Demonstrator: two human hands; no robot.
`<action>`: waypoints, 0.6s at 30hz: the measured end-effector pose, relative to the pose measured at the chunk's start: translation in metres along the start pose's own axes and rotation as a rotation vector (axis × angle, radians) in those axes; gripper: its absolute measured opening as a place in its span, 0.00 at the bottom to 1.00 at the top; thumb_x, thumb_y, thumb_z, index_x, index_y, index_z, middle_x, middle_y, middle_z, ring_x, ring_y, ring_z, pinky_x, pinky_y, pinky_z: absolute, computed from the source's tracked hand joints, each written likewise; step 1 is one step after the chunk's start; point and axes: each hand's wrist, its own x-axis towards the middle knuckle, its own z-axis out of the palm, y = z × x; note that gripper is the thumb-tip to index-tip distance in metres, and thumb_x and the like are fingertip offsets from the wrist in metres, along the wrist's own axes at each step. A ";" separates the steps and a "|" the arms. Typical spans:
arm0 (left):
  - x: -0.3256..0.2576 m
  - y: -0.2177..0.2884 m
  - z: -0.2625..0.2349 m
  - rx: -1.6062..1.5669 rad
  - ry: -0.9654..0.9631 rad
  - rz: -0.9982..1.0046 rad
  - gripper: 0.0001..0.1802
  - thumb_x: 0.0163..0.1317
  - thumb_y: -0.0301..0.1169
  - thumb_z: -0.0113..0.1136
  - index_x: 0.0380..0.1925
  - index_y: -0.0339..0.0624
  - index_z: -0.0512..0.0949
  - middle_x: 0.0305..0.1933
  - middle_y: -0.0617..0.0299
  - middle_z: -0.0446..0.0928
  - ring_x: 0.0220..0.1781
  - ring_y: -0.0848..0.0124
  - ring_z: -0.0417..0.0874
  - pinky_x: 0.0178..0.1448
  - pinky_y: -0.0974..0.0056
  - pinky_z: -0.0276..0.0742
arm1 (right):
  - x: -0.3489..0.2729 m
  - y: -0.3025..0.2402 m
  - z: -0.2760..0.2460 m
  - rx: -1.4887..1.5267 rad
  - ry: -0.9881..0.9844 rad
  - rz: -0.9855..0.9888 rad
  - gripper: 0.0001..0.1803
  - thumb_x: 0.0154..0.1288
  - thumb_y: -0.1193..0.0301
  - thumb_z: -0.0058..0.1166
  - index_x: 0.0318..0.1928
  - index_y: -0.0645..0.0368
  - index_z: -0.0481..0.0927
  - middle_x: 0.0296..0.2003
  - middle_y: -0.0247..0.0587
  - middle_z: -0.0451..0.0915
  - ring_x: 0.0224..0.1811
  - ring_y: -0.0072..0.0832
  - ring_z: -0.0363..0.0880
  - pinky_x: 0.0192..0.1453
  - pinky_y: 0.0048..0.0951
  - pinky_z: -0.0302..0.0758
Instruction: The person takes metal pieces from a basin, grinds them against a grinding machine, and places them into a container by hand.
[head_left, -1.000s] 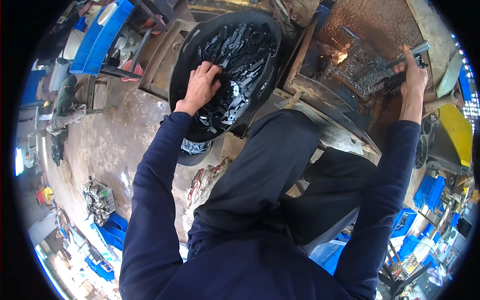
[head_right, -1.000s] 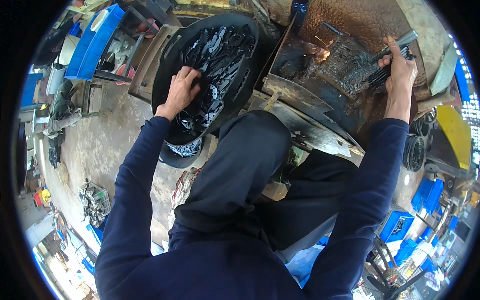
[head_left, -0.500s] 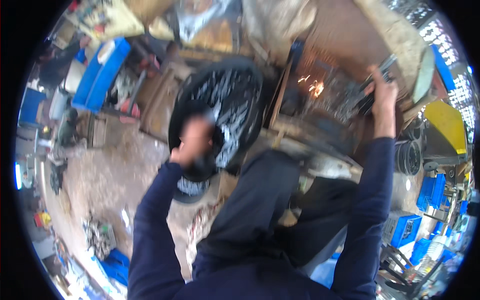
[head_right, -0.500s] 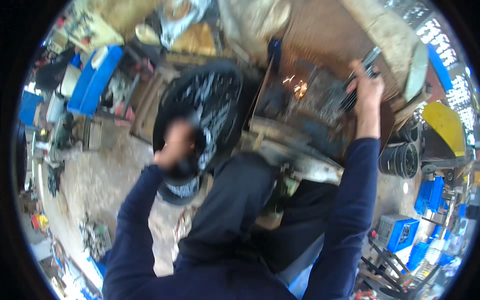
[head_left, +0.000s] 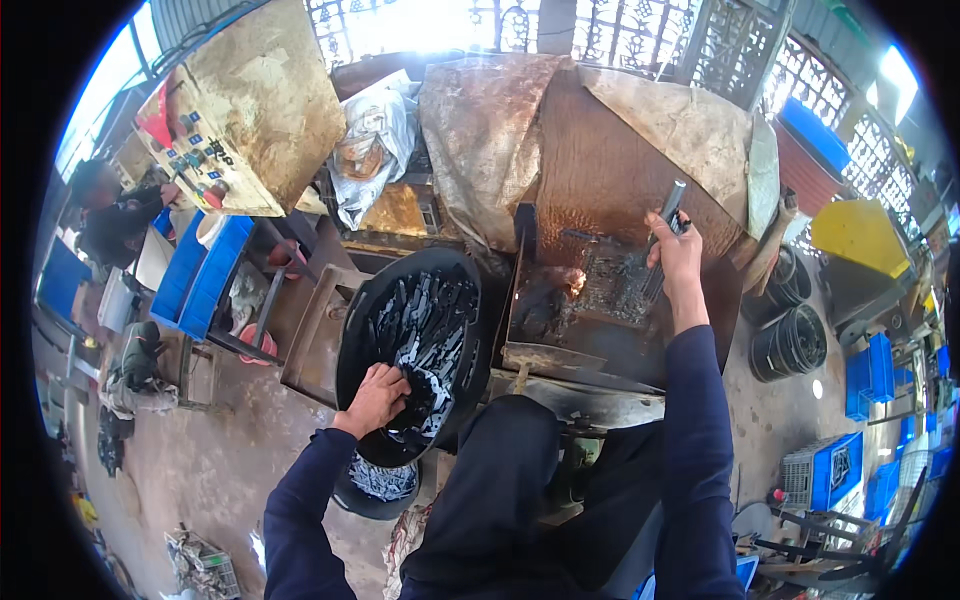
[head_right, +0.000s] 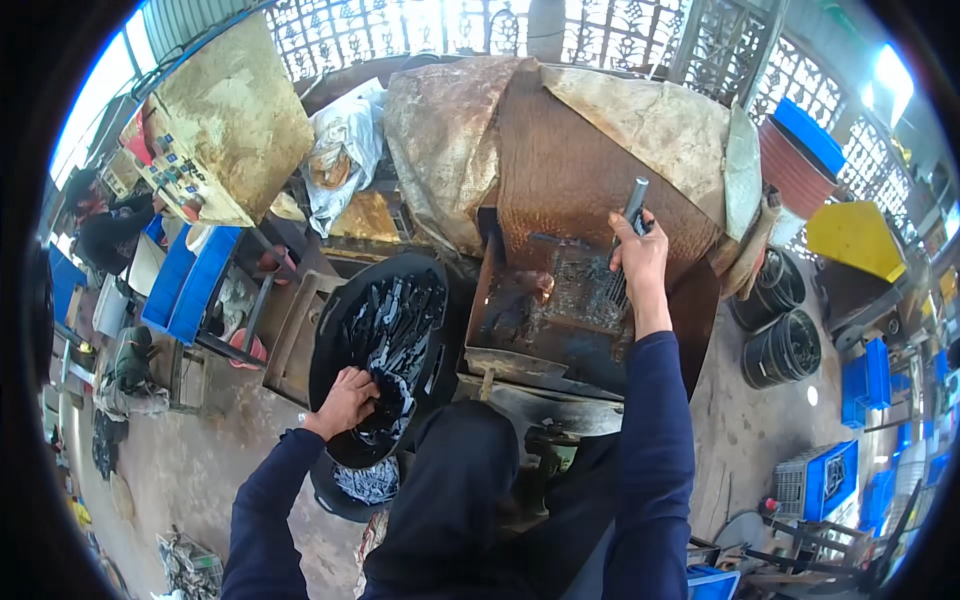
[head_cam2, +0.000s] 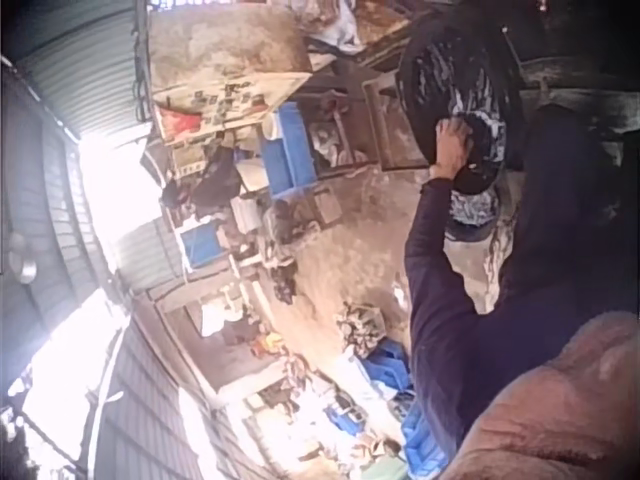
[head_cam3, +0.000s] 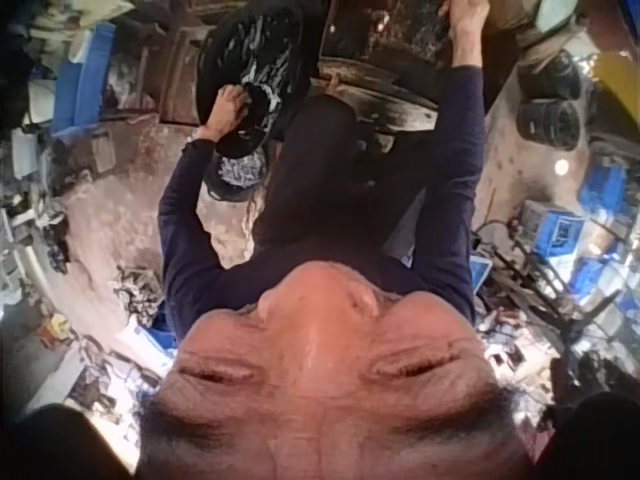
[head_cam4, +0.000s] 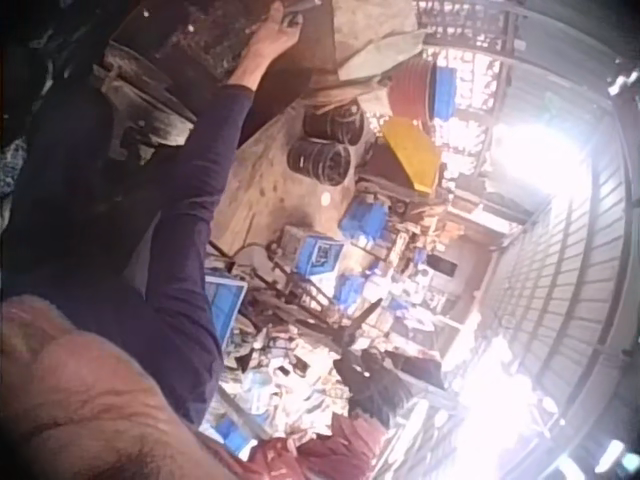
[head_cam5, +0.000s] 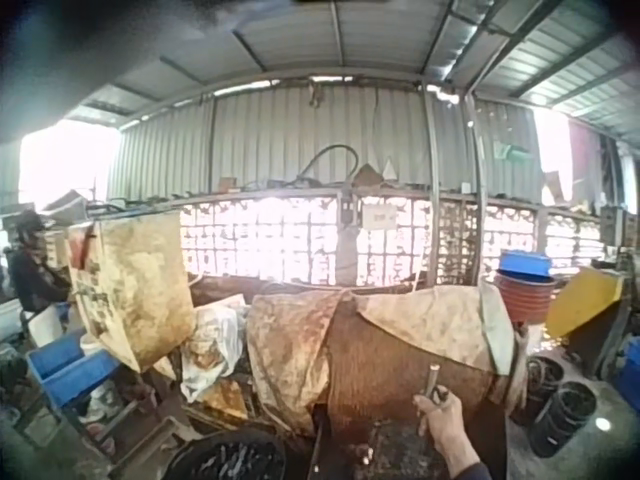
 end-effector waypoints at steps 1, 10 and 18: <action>0.007 0.002 -0.002 0.004 0.003 0.005 0.16 0.46 0.24 0.65 0.37 0.43 0.76 0.42 0.55 0.72 0.52 0.52 0.73 0.63 0.52 0.67 | 0.000 -0.001 0.001 0.013 0.000 -0.004 0.14 0.68 0.68 0.64 0.49 0.62 0.79 0.33 0.37 0.84 0.14 0.17 0.69 0.17 0.25 0.69; 0.039 0.015 0.027 -0.075 0.146 -0.091 0.19 0.46 0.21 0.65 0.41 0.43 0.75 0.44 0.54 0.72 0.53 0.51 0.73 0.58 0.53 0.69 | -0.003 -0.004 0.007 0.061 0.012 -0.019 0.14 0.67 0.68 0.65 0.47 0.63 0.80 0.25 0.31 0.75 0.13 0.18 0.68 0.15 0.25 0.65; 0.045 0.013 0.030 -0.030 0.084 -0.121 0.20 0.46 0.23 0.66 0.43 0.43 0.75 0.45 0.53 0.71 0.53 0.51 0.72 0.57 0.53 0.68 | 0.003 0.002 -0.001 0.045 -0.001 -0.023 0.15 0.67 0.67 0.66 0.47 0.63 0.79 0.29 0.35 0.81 0.14 0.18 0.69 0.16 0.24 0.67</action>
